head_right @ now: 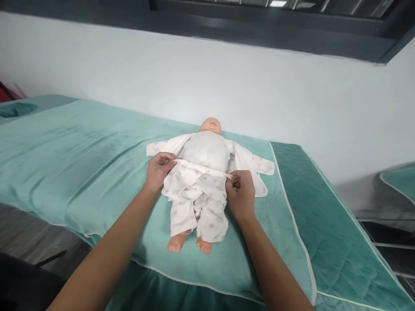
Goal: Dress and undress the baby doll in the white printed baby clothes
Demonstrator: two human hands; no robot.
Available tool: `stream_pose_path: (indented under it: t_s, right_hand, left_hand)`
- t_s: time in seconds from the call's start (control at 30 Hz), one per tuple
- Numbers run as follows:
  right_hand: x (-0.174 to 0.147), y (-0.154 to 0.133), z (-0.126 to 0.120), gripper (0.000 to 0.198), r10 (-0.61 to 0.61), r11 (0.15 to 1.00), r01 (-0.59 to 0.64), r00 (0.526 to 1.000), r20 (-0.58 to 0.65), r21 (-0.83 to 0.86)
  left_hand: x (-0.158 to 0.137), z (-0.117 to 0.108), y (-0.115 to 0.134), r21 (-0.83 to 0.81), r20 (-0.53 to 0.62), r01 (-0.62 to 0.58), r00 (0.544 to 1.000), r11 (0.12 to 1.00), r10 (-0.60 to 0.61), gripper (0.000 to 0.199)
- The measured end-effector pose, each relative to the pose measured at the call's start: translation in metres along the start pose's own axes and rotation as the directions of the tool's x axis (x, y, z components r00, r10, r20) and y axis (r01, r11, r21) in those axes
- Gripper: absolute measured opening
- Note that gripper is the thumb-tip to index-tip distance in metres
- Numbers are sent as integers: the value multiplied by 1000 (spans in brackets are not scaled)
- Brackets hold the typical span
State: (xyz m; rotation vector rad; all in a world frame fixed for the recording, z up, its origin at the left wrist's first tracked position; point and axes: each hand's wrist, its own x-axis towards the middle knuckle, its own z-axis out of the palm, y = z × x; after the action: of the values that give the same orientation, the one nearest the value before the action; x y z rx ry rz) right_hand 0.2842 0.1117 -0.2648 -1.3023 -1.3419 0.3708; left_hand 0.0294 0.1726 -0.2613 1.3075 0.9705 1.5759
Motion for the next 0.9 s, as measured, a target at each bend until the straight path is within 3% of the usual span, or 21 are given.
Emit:
stream_pose_path:
  t_s: [0.1, 0.23, 0.37, 0.47, 0.63, 0.73, 0.9]
  right_hand:
    - [11, -1, 5, 10, -77, 994, 72, 995, -61, -79]
    - [31, 2, 6, 6, 29, 995, -11, 983, 182, -102]
    - [52, 7, -1, 9, 82, 980, 13, 887, 455, -201]
    - [63, 14, -4, 10, 76, 987, 22, 806, 587, -158]
    - [59, 24, 7, 14, 124, 955, -264, 770, 626, 136]
    - [51, 19, 14, 22, 190, 870, -428, 749, 635, 244]
    - [45, 9, 17, 41, 286, 694, -638, 670, 685, 334]
  left_hand:
    - [-1, 3, -3, 134, -21, -54, 998, 989, 58, 9]
    - [1, 5, -10, 247, 81, -12, 997, 969, -8, 20]
    - [6, 7, -15, 284, 152, 85, 979, 955, -132, 37]
    - [8, 7, -12, 310, 165, 158, 962, 938, -216, 43]
    - [8, 9, 3, 149, 200, 373, 896, 916, -397, 47]
    - [7, 12, 10, 58, 182, 513, 838, 856, -515, 45]
    - [9, 15, 13, -60, 229, 572, 806, 818, -546, 38]
